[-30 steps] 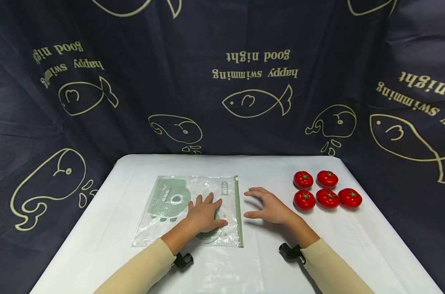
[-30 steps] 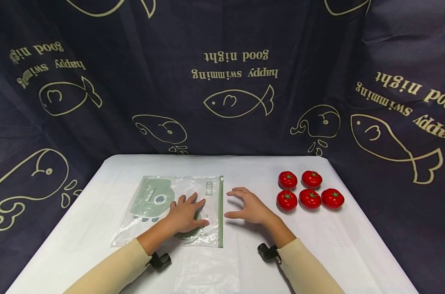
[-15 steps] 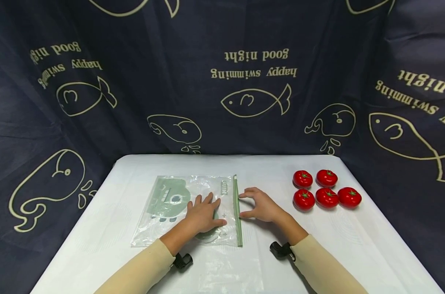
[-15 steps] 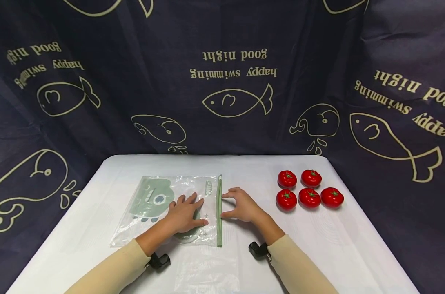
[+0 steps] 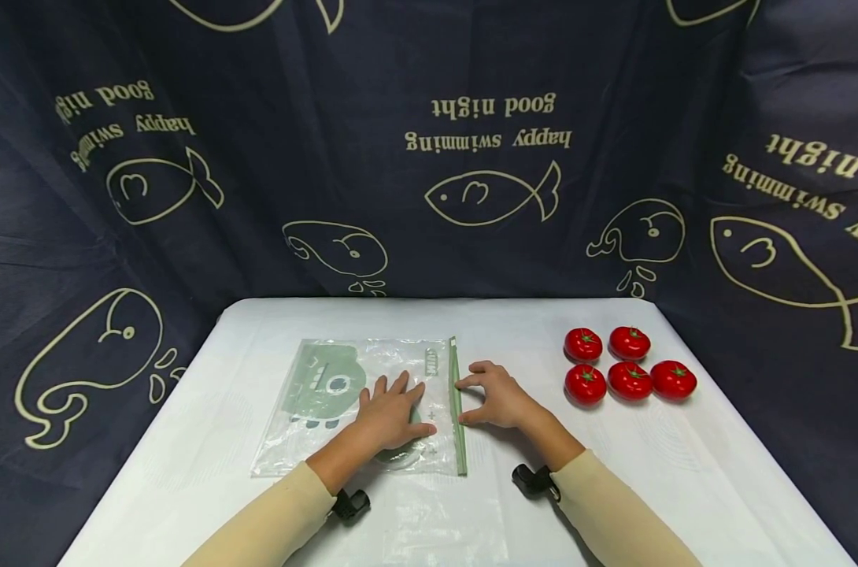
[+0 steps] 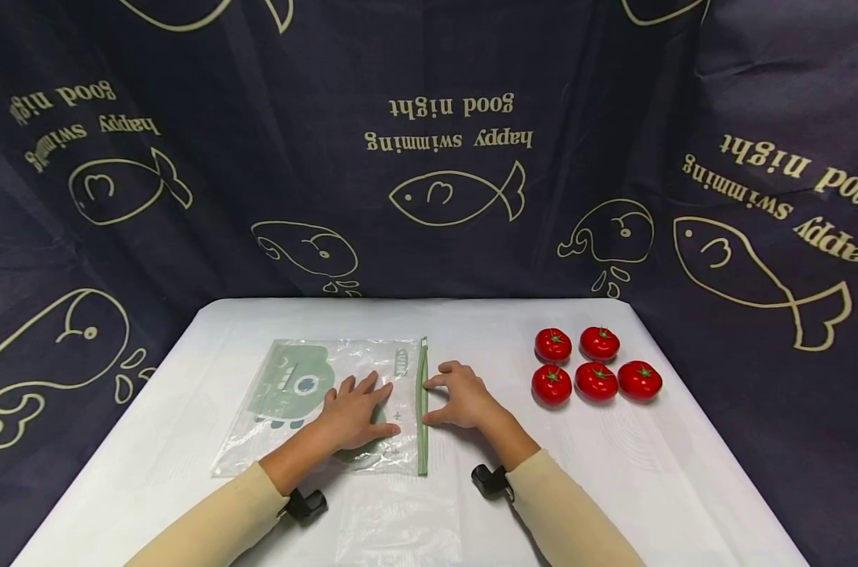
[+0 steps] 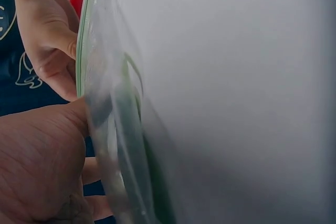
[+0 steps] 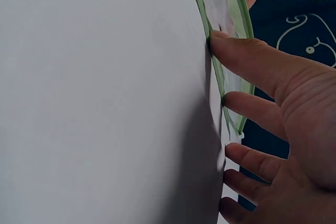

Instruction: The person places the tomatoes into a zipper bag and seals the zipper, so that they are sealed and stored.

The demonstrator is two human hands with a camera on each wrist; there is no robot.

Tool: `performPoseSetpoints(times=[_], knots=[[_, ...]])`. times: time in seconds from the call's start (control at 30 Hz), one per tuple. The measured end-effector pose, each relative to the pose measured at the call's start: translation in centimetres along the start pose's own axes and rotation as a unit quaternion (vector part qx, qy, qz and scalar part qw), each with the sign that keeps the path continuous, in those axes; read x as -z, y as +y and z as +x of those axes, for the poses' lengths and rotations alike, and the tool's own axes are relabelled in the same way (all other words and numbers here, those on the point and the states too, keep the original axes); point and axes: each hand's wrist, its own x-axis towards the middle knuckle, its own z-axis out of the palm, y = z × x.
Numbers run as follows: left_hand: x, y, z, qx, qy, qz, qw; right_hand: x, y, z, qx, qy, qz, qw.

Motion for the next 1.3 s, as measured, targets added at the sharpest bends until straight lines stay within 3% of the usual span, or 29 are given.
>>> performPoseSetpoints(times=[0.3,0.57,0.83,1.1,1.3], knots=[[-0.1,-0.1,-0.2,-0.025,0.001,-0.004,0.9997,0.4,-0.6,0.0,-0.021,-0.008,0.000,0.9997],[-0.1,-0.1,-0.5,-0.095,0.023,0.027,0.9948,0.4,-0.8,0.0,-0.022,-0.006,0.000,0.9997],[0.2,0.3,-0.7,-0.131,0.023,0.033,0.9906,0.2,-0.7,-0.1,-0.034,-0.010,0.016,0.9993],[-0.2,1.0,-0.7,-0.141,0.042,0.053,0.9878,0.1,-0.7,-0.1,-0.038,-0.003,0.015,0.9992],[-0.6,1.6,-0.4,-0.124,0.052,0.052,0.9895,0.0,-0.5,-0.1,-0.031,0.000,0.014,0.9994]])
